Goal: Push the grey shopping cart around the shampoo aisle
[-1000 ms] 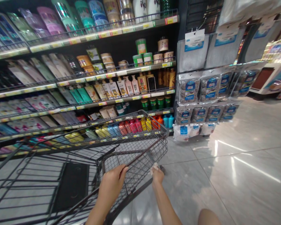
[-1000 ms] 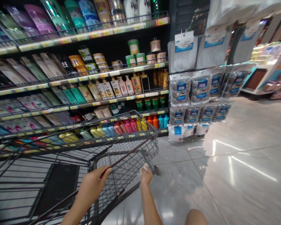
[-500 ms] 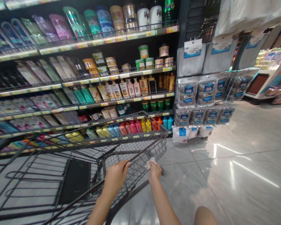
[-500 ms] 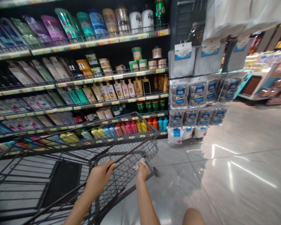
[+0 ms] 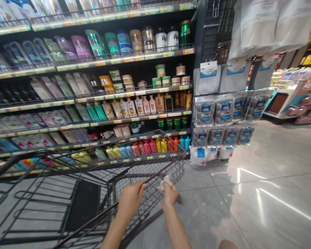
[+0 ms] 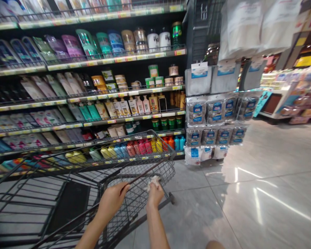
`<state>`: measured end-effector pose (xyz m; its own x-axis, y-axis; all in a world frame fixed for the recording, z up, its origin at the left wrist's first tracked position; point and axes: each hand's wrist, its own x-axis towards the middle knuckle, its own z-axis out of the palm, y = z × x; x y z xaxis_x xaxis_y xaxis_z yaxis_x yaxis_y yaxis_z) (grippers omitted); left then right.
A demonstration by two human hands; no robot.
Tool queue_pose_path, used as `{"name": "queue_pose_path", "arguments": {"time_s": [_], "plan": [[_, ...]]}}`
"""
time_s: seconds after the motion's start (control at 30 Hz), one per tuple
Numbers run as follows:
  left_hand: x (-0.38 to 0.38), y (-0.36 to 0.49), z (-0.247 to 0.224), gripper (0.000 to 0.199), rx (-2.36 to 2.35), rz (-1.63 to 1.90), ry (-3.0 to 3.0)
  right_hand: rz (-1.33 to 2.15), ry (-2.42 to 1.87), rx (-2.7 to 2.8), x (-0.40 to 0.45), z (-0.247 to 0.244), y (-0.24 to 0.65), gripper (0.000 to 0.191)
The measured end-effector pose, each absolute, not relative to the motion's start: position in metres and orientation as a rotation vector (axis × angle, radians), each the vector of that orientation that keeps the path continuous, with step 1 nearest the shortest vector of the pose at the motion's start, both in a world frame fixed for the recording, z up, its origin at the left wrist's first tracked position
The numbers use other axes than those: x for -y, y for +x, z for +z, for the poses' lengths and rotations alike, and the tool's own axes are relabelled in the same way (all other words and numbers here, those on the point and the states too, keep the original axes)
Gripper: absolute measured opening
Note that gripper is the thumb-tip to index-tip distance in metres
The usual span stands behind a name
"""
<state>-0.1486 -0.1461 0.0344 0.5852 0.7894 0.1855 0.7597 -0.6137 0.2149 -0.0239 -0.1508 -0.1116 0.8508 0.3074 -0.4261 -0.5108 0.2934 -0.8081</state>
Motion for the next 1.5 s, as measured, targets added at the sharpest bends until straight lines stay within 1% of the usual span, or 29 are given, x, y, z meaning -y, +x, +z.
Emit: {"name": "queue_pose_path", "arguments": {"time_s": [0.2, 0.43, 0.5, 0.63, 0.7, 0.93, 1.03, 1.17, 1.23, 1.5], "plan": [[0.145, -0.15, 0.03, 0.035, -1.304, 0.464, 2.709, 0.479, -1.126, -0.121, 0.148, -0.075, -0.03, 0.018], [0.144, -0.154, 0.025, 0.036, -1.264, 0.531, 2.734, 0.422, -1.165, -0.121, 0.156, -0.068, -0.038, 0.016], [0.145, -0.155, 0.024, 0.036, -1.252, 0.536, 2.738, 0.405, -1.183, -0.134, 0.157, -0.069, -0.041, 0.019], [0.146, -0.157, 0.025, 0.035, -1.235, 0.551, 2.743, 0.367, -1.211, -0.153, 0.16, -0.07, -0.046, 0.03], [0.147, -0.157, 0.025, 0.034, -1.231, 0.555, 2.748, 0.346, -1.218, -0.142, 0.163, -0.067, -0.048, 0.03], [0.145, -0.158, 0.025, 0.036, -1.231, 0.535, 2.767, 0.144, -1.29, 0.28, 0.174, -0.054, -0.046, 0.022], [0.144, -0.16, 0.022, 0.036, -1.229, 0.548, 2.772, 0.058, -1.324, 0.485, 0.178, -0.057, -0.041, 0.02], [0.141, -0.164, 0.014, 0.034, -1.196, 0.646, 2.801, -0.095, -1.34, 0.684, 0.184, -0.069, -0.036, 0.025], [0.14, -0.166, 0.012, 0.034, -1.178, 0.675, 2.806, -0.144, -1.343, 0.711, 0.186, -0.076, -0.035, 0.026], [0.14, -0.168, 0.013, 0.035, -1.162, 0.712, 2.817, -0.213, -1.373, 0.61, 0.181, -0.113, -0.037, 0.021]]}}
